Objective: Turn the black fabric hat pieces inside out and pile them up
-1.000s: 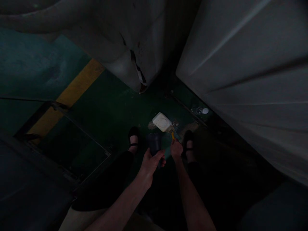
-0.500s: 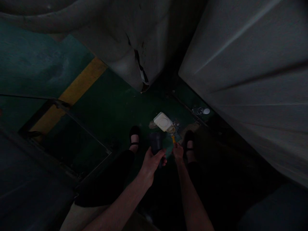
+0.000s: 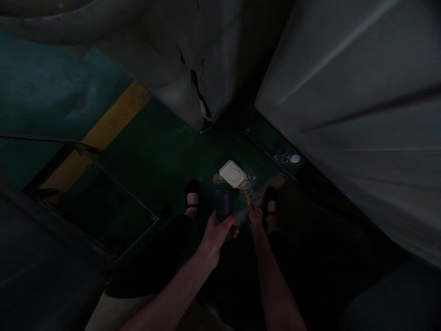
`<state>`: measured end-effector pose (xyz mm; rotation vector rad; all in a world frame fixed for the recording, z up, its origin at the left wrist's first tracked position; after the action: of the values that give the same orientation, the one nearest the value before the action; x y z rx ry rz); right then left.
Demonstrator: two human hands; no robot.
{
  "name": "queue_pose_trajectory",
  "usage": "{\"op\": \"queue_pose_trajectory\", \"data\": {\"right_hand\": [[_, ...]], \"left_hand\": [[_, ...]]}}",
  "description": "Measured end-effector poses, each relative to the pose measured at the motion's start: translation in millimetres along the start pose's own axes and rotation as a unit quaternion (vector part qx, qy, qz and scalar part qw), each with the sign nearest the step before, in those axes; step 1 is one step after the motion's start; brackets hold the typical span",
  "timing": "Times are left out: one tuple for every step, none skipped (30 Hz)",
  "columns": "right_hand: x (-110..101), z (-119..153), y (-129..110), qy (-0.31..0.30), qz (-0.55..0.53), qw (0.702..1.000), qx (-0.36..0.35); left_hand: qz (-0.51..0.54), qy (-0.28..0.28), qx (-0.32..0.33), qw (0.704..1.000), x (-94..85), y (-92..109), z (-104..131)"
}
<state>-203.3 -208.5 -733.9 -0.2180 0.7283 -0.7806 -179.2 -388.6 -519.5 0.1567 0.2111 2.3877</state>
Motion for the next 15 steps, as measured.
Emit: {"op": "queue_pose_trajectory", "data": {"right_hand": [[-3, 4, 2, 0.001, -0.008, 1.0, 0.012], [-6, 7, 2, 0.004, -0.018, 1.0, 0.019], [-8, 11, 3, 0.006, -0.029, 0.999, 0.024], [-10, 14, 2, 0.009, -0.041, 0.999, 0.029], [-12, 17, 2, 0.011, -0.053, 0.998, 0.032], [-13, 18, 1, 0.014, -0.066, 0.997, 0.036], [-14, 19, -1, 0.016, -0.077, 0.996, 0.038], [-14, 20, -2, 0.019, -0.088, 0.995, 0.04], [-13, 20, -3, 0.022, -0.099, 0.994, 0.041], [-13, 20, -4, 0.025, -0.108, 0.993, 0.04], [-12, 20, -5, 0.028, -0.116, 0.992, 0.037], [-12, 20, -6, 0.031, -0.123, 0.991, 0.034], [-11, 20, -6, 0.035, -0.127, 0.991, 0.029], [-12, 21, -6, 0.039, -0.13, 0.99, 0.023], [-12, 22, -5, 0.044, -0.132, 0.99, 0.016]], "left_hand": [[-0.001, -0.003, 0.001, 1.0, 0.3, 0, 0], [0.0, -0.007, 0.001, 1.0, 0.6, 0, 1], [0.001, -0.01, 0.001, 1.0, 0.8, 0, 1], [0.002, -0.013, 0.001, 1.0, 0.9, 0, 2], [0.004, -0.014, 0.001, 1.0, 1.0, 0, 2], [0.005, -0.014, 0.001, 1.0, 1.0, 0, 2], [0.005, -0.014, 0.001, 1.0, 1.1, 0, 2], [0.006, -0.013, 0.001, 1.0, 1.1, 0, 2], [0.006, -0.012, 0.001, 1.0, 1.3, 0, 2], [0.006, -0.011, 0.002, 1.0, 1.5, 0, 2], [0.006, -0.011, 0.002, 1.0, 1.7, 0, 2], [0.007, -0.012, 0.003, 1.0, 2.0, 1, 1], [0.009, -0.013, 0.003, 1.0, 2.2, 1, 1], [0.01, -0.014, 0.002, 1.0, 2.3, 0, 1], [0.01, -0.015, 0.002, 1.0, 2.3, 0, 1]]}}
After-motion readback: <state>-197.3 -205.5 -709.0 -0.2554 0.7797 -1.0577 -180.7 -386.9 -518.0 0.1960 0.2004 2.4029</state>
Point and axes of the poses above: each hand's wrist, its own z-axis away from the middle knuckle, its own x-axis out of the palm, y = z × x, the point moved 3 cm from there along -z, towards the middle knuckle, and after that the axes turned 7 degrees about -x, right-handed, at the moved point
